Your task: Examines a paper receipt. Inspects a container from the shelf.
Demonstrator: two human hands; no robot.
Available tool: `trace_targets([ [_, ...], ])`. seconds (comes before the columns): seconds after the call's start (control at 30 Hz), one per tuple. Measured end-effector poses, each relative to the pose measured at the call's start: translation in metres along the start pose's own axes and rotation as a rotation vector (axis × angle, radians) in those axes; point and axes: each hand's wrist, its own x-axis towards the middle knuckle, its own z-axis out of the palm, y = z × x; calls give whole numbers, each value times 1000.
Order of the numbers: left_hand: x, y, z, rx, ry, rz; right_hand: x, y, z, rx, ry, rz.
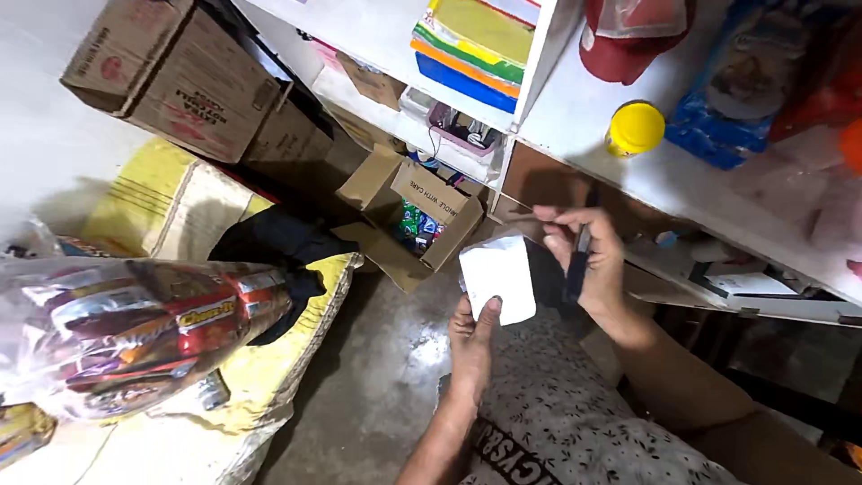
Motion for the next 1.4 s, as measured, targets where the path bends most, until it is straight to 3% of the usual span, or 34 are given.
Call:
trace_targets([
  [0.07, -2, 5, -6, -1, 29, 18, -7, -6, 2, -56, 35, 42],
  [0.23, -12, 12, -16, -49, -25, 6, -25, -23, 25, 63, -134, 138],
  [0.67, -35, 28, -30, -112, -107, 35, -20, -46, 60, 151, -69, 40],
  [1.4, -44, 42, -37, -95, -196, 108, -14, -61, 74, 136, -9, -80],
])
